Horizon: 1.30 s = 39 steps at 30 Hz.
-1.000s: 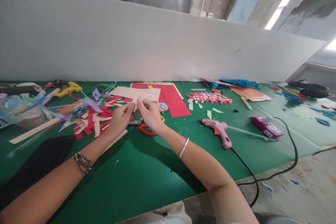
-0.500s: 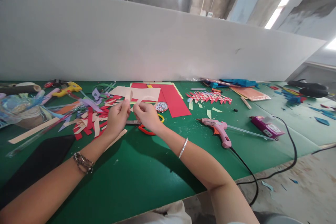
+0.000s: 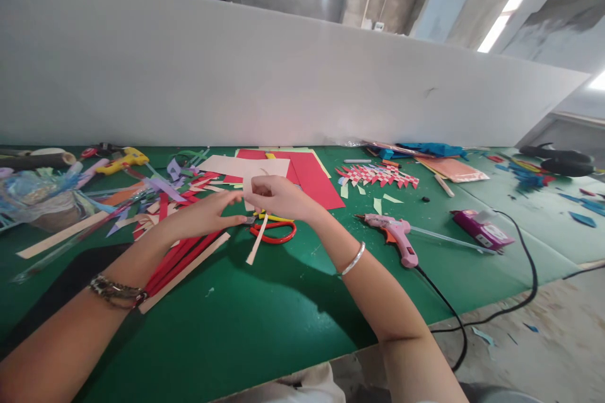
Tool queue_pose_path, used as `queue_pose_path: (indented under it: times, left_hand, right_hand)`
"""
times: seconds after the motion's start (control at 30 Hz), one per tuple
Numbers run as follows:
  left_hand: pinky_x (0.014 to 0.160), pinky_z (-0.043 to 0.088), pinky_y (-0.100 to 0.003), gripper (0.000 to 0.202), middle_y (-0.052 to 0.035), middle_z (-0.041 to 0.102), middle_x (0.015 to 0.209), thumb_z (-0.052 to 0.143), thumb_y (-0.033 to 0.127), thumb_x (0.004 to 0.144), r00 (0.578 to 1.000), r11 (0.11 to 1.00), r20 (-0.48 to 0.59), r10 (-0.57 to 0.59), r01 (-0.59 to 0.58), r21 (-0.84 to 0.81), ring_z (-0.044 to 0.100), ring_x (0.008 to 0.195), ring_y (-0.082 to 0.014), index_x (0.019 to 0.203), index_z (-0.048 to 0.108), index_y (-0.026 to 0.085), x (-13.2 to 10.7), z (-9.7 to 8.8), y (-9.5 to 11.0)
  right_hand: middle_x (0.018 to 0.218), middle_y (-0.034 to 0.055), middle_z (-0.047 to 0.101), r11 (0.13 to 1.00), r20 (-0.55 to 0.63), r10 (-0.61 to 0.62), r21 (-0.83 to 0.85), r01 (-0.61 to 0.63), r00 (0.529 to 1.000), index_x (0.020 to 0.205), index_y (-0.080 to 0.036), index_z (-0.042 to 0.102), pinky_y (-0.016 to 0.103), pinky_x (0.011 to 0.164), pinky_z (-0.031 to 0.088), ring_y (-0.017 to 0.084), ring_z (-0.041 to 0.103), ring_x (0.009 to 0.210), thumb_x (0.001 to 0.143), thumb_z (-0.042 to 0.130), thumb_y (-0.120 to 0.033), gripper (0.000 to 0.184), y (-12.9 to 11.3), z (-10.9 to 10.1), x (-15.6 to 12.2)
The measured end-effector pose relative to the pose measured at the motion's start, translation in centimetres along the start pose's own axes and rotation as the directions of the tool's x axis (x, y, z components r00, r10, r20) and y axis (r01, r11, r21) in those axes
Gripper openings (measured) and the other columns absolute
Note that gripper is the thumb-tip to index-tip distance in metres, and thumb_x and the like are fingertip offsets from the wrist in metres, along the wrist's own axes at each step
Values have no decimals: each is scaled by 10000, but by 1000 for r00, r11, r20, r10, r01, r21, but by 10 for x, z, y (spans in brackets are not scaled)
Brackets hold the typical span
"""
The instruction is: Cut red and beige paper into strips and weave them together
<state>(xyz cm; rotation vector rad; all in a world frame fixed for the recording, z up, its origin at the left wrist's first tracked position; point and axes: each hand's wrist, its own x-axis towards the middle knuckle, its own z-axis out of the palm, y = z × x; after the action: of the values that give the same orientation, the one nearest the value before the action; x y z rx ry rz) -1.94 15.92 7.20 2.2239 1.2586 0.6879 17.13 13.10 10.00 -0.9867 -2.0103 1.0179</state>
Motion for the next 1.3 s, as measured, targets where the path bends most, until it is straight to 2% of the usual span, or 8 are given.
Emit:
queue_pose_path:
  times: [0.13,0.33,0.5,0.73,0.87,1.03,1.2,1.3]
  left_hand:
    - [966,340,-416,558,-116,438,1317,573,459,709,983,983,-14,181,-181,43,367,1225,-298,1195,470,207,0,-1,18]
    - [1013,287,-416,395,-96,462,1235,566,467,732,886,931,-298,355,-366,19,374,1200,-248,1022,457,222,0,6,28]
    - [840,445,-344,624,-111,528,1159,637,448,685,929,908,-257,267,-332,-257,526,1046,-230,1171,315,225,-5,8,34]
    - [812,462,-341,368,-81,659,896,430,483,823,996,816,-80,47,-84,-573,593,905,-218,923,611,178,0,0,33]
    - [763,490,-347,337,-64,651,940,340,391,850,993,551,-104,-49,-60,-833,593,943,-203,1004,587,222,2,-4,33]
    - [714,486,-350,392,-80,619,901,259,379,839,984,550,-137,-116,-52,-834,576,929,-214,1041,559,227,-1,-10,38]
    - [611,440,-286,236,19,407,578,355,291,804,980,433,-132,-151,-55,-900,456,537,-109,863,576,236,-2,-10,43]
    - [480,342,-245,184,60,235,501,368,249,781,989,380,-78,-125,-24,-925,259,402,-78,775,550,219,-1,-9,46]
  right_hand:
    - [573,-35,483,995,79,-82,-50,86,993,658,-160,488,184,454,338,50,426,491,809,472,-263,184,-14,-10,-10]
    - [667,-9,544,964,147,-204,202,173,968,731,-161,543,198,516,417,60,480,543,811,484,-332,198,-25,-19,-19]
    - [657,-1,568,937,192,-271,278,212,943,728,-162,576,218,517,425,74,504,540,788,512,-356,213,-24,-20,-21]
    - [628,-15,540,951,86,-210,251,183,974,693,-167,556,213,511,411,64,473,516,767,528,-403,249,-24,-22,-21]
    - [622,-14,535,983,262,-145,148,109,954,676,-144,552,186,484,378,52,451,513,795,514,-336,229,-17,-17,-13]
    - [633,-4,558,1000,435,-23,8,22,900,672,-136,562,183,482,378,59,453,519,803,492,-325,241,-1,-3,-3]
    - [648,3,575,1000,543,-10,16,1,839,668,-135,571,182,506,381,66,472,557,793,493,-290,213,6,8,1]
    - [639,-6,549,997,448,18,-76,18,894,688,-140,573,187,503,358,68,445,565,772,534,-349,229,4,4,0]
